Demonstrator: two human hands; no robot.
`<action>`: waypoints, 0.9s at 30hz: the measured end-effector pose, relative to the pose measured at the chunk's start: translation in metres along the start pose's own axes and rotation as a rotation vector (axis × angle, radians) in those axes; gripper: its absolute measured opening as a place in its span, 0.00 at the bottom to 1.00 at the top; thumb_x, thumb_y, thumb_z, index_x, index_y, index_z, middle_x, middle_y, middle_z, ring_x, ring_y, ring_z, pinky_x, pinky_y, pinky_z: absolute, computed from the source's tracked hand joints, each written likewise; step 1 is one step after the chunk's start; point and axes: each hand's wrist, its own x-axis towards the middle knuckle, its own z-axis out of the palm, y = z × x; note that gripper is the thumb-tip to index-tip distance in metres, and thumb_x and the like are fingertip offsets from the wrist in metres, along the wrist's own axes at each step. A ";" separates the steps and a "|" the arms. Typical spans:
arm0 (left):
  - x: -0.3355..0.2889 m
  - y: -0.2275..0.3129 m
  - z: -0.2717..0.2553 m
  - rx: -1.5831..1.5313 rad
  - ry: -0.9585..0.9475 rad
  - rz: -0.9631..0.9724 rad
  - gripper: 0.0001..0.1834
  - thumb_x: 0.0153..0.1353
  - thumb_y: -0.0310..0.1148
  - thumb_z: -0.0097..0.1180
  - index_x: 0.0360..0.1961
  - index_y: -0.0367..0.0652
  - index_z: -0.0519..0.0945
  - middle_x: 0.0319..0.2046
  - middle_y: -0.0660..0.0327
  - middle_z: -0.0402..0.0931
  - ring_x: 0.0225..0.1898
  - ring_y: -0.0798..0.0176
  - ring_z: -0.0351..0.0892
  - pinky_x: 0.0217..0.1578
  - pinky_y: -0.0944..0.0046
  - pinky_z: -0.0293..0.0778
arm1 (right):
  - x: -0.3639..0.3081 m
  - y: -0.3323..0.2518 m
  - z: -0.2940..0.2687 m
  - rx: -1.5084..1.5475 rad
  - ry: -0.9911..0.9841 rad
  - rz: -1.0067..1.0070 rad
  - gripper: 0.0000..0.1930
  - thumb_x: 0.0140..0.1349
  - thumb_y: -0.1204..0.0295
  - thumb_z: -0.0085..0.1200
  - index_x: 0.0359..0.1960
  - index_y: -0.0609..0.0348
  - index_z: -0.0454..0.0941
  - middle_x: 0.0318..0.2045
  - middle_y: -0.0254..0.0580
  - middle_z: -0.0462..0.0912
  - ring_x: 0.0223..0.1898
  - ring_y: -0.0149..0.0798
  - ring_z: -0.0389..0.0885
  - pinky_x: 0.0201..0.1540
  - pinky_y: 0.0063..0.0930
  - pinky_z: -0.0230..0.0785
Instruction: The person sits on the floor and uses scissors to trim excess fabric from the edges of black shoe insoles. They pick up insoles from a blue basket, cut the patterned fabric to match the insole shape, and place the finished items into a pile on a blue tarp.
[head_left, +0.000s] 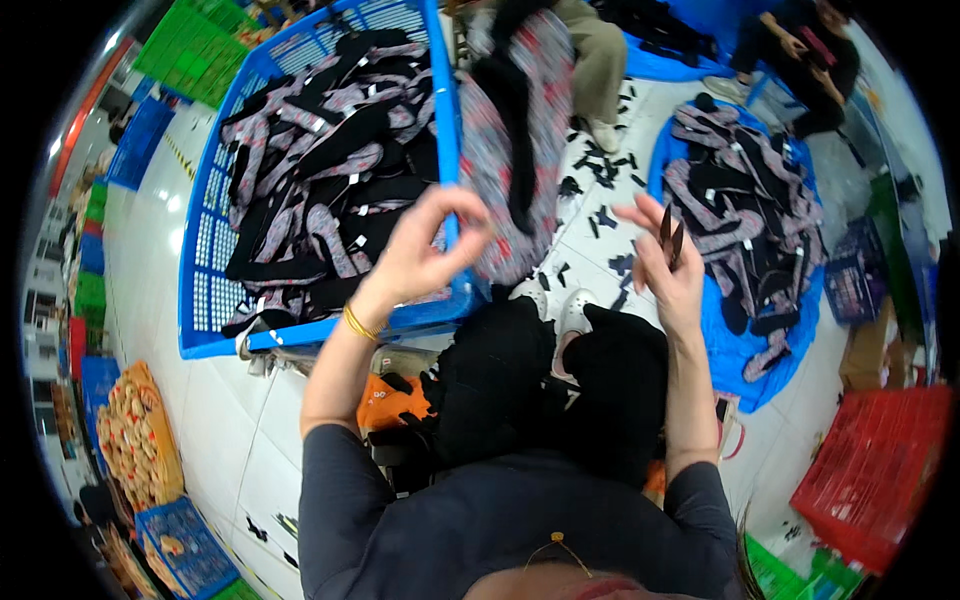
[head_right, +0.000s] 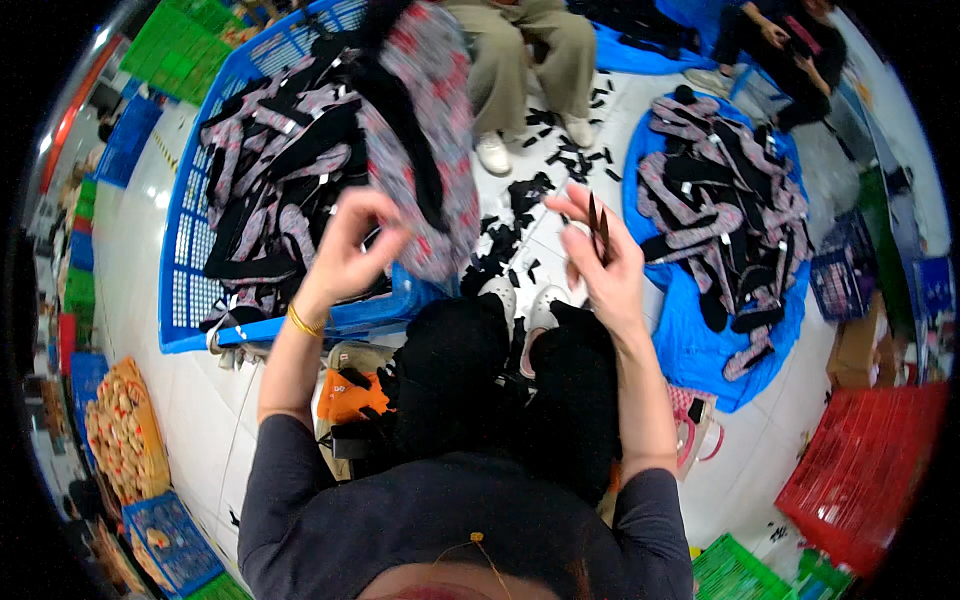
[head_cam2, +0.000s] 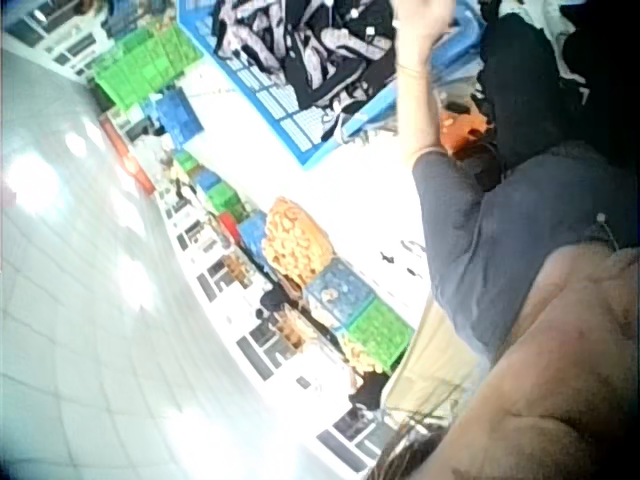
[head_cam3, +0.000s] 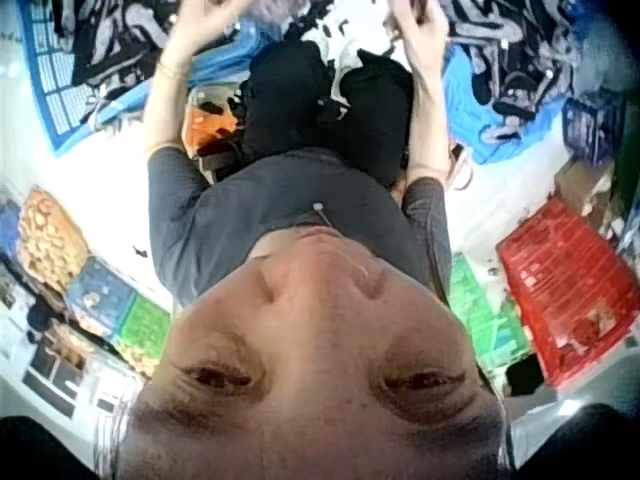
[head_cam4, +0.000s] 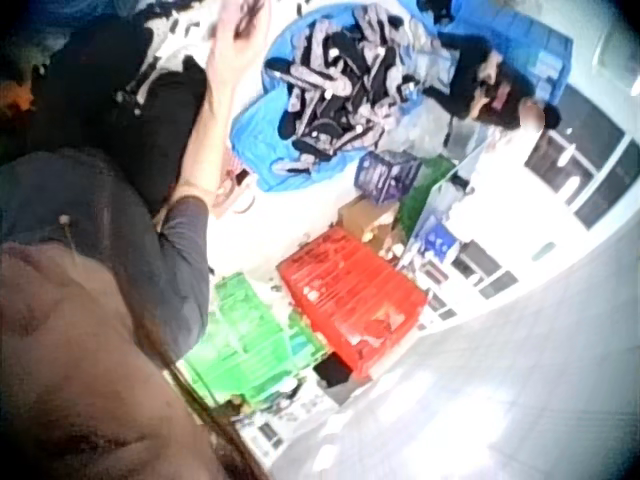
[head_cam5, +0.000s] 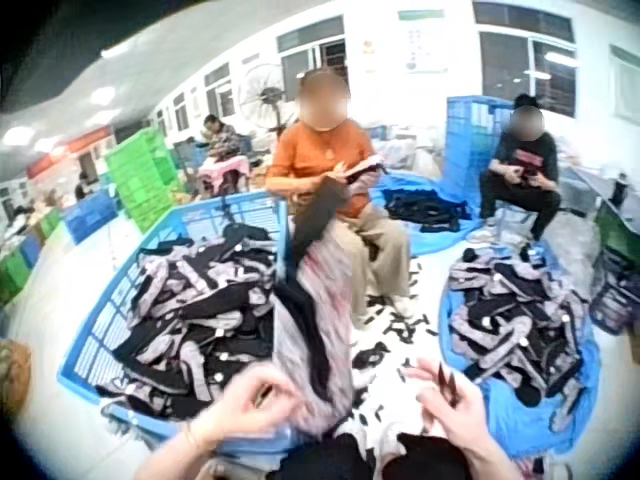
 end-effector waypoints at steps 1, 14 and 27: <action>-0.004 0.009 0.016 0.013 -0.105 0.032 0.09 0.58 0.25 0.59 0.40 0.43 0.75 0.35 0.62 0.75 0.37 0.65 0.75 0.40 0.66 0.71 | 0.001 -0.010 0.003 0.045 -0.039 -0.049 0.27 0.63 0.73 0.57 0.63 0.69 0.64 0.45 0.40 0.81 0.23 0.19 0.69 0.23 0.12 0.62; -0.046 0.026 0.118 -0.271 -0.022 -0.178 0.26 0.54 0.28 0.66 0.55 0.41 0.73 0.53 0.58 0.68 0.50 0.64 0.73 0.48 0.65 0.74 | -0.086 0.036 -0.012 -0.431 0.009 0.248 0.17 0.55 0.71 0.65 0.45 0.62 0.78 0.24 0.28 0.78 0.23 0.21 0.68 0.27 0.20 0.63; -0.069 0.031 0.121 0.320 0.114 0.218 0.14 0.47 0.23 0.67 0.36 0.39 0.78 0.38 0.57 0.77 0.42 0.52 0.78 0.43 0.58 0.74 | -0.095 0.030 -0.007 -0.416 -0.137 0.412 0.14 0.54 0.71 0.65 0.40 0.62 0.77 0.14 0.29 0.68 0.16 0.23 0.67 0.21 0.21 0.59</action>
